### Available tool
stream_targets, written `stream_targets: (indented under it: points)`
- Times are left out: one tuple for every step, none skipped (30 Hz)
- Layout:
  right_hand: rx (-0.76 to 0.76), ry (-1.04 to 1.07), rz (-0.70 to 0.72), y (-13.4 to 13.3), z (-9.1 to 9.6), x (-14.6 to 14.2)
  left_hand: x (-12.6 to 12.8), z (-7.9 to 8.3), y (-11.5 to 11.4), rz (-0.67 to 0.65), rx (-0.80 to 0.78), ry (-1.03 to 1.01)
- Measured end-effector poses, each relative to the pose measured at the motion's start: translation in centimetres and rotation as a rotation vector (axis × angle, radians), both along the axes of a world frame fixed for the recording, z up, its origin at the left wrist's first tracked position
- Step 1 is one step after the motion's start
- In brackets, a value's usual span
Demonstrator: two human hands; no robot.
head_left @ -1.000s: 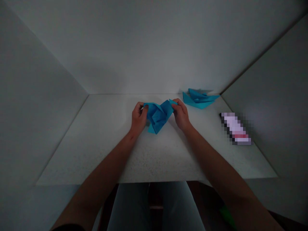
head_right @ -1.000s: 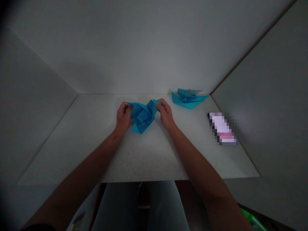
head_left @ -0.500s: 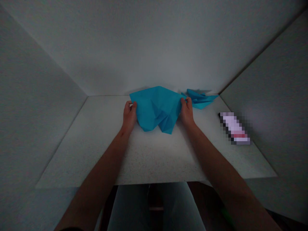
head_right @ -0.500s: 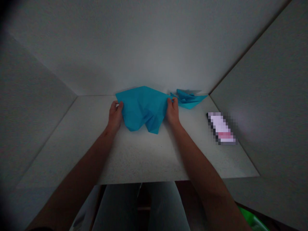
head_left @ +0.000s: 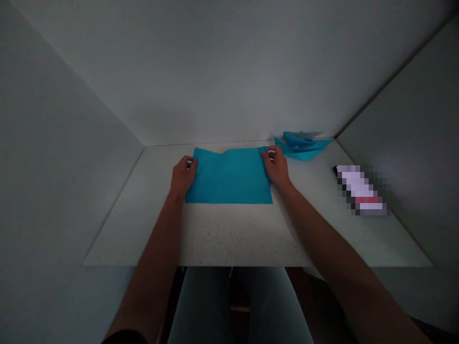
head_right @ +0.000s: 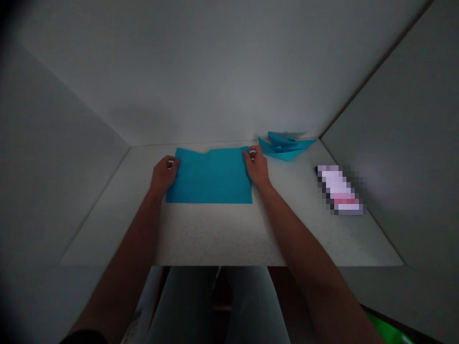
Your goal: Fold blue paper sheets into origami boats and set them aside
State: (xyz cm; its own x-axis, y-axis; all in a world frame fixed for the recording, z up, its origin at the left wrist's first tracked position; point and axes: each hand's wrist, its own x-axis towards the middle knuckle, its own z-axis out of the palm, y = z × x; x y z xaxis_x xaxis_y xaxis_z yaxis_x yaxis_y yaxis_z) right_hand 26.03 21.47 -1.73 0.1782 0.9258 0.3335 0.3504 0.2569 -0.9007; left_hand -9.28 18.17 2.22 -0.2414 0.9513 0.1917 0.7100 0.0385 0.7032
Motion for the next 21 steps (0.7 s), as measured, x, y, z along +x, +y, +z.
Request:
stream_targets:
  points:
    - [-0.003,0.005,0.022,-0.1,0.1,-0.1,-1.0,0.3,-0.4,0.028,-0.029,0.055]
    - [-0.001,0.018,0.041,-0.1,0.1,-0.2,-2.0,0.7,-0.8,0.067,-0.054,0.116]
    - [0.007,0.034,0.053,-0.1,0.2,-0.3,-3.0,1.1,-1.3,0.118,-0.064,0.183]
    - [0.017,0.048,0.059,-0.1,0.2,-0.4,-3.8,1.4,-1.9,0.171,-0.054,0.254]
    - [0.027,0.058,0.061,0.0,0.2,-0.5,-4.4,1.7,-2.6,0.204,-0.022,0.324]
    - [0.035,0.065,0.062,0.1,0.1,-0.5,-4.8,1.9,-3.4,0.197,0.023,0.387]
    - [0.04,0.068,0.063,0.1,0.1,-0.6,-5.0,1.9,-4.3,0.134,0.068,0.438]
    - [0.041,0.07,0.063,0.2,0.1,-0.6,-5.0,1.7,-5.2,0.012,0.088,0.472]
    - [0.04,0.071,0.065,0.2,0.1,-0.6,-4.7,1.5,-6.2,-0.146,0.067,0.49]
    - [0.039,0.069,0.069,0.2,0.1,-0.7,-4.4,1.1,-7.3,-0.31,0.001,0.497]
    - [0.036,0.062,0.073,0.2,0.1,-0.7,-4.1,0.6,-8.4,-0.433,-0.088,0.5]
    - [0.03,0.054,0.076,0.2,0.1,-0.7,-3.8,0.2,-9.5,-0.474,-0.17,0.512]
    - [0.021,0.048,0.081,0.3,0.1,-0.7,-3.7,-0.2,-10.7,-0.431,-0.224,0.534]
    - [0.009,0.044,0.087,0.3,0.2,-0.7,-3.7,-0.5,-11.9,-0.333,-0.264,0.559]
    - [-0.003,0.041,0.095,0.3,0.2,-0.8,-3.8,-0.7,-13.0,-0.211,-0.299,0.579]
    - [-0.011,0.041,0.101,0.3,0.2,-0.8,-4.1,-0.8,-14.0,-0.079,-0.328,0.596]
    - [-0.015,0.041,0.108,0.3,0.2,-0.8,-4.5,-0.8,-14.9,0.052,-0.347,0.607]
    - [-0.016,0.042,0.114,0.3,0.2,-0.8,-4.9,-0.7,-15.8,0.17,-0.359,0.612]
    - [-0.017,0.041,0.12,0.3,0.2,-0.9,-5.3,-0.7,-16.5,0.265,-0.36,0.612]
    - [-0.018,0.039,0.123,0.3,0.2,-0.9,-5.7,-0.6,-17.0,0.334,-0.355,0.609]
    - [-0.022,0.037,0.127,0.3,0.3,-0.9,-6.1,-0.6,-17.4,0.376,-0.347,0.603]
